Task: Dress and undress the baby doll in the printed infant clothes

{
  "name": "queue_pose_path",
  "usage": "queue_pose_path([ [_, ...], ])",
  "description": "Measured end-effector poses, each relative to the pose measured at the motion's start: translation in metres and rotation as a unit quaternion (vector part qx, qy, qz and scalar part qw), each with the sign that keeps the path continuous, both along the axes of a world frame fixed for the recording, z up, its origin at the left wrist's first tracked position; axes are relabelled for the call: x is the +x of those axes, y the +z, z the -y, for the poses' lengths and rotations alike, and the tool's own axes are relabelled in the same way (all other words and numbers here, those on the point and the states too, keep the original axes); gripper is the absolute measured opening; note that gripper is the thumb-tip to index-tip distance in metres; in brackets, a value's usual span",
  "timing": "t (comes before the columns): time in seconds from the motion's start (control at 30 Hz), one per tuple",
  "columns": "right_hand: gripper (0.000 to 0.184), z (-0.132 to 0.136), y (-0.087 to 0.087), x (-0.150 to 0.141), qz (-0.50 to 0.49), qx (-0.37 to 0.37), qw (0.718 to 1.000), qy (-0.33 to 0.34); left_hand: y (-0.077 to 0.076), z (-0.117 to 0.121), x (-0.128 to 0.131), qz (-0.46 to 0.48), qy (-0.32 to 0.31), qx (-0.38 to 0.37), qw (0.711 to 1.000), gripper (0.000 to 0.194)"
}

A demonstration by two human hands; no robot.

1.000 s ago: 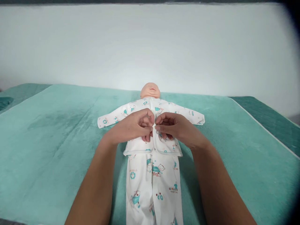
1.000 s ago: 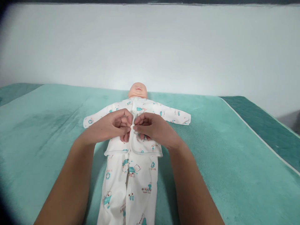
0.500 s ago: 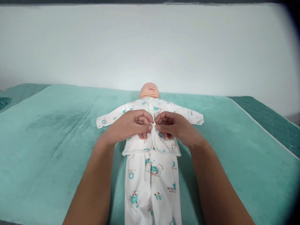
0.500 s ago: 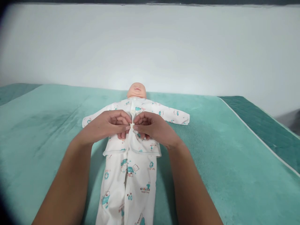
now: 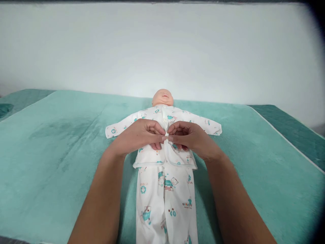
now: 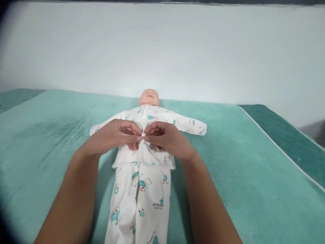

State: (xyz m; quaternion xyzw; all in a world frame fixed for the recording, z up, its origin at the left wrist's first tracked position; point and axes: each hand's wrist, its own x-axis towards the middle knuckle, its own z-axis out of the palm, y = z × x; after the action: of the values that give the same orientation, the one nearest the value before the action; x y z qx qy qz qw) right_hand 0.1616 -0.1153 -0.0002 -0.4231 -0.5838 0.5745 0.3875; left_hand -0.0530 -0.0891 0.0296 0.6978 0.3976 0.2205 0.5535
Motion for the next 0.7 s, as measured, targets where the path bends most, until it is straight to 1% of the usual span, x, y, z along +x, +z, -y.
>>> queue_pose_path([
  [0.17, 0.023, 0.0005, 0.0012, 0.0001, 0.009, -0.003, 1.0, -0.004, -0.0012, -0.0025, -0.0006, 0.016, 0.0, -0.016, 1.0, 0.02],
  [0.47, 0.018, 0.0019, 0.002, -0.0019, 0.014, 0.0, 1.0, -0.007, -0.0026, -0.0042, 0.0, 0.042, 0.005, -0.018, 0.999, 0.021],
  [0.7, 0.029, 0.0012, 0.0023, -0.0008, 0.008, -0.006, 1.0, -0.004, -0.0014, -0.0019, 0.0022, 0.034, 0.019, -0.014, 0.999, 0.022],
])
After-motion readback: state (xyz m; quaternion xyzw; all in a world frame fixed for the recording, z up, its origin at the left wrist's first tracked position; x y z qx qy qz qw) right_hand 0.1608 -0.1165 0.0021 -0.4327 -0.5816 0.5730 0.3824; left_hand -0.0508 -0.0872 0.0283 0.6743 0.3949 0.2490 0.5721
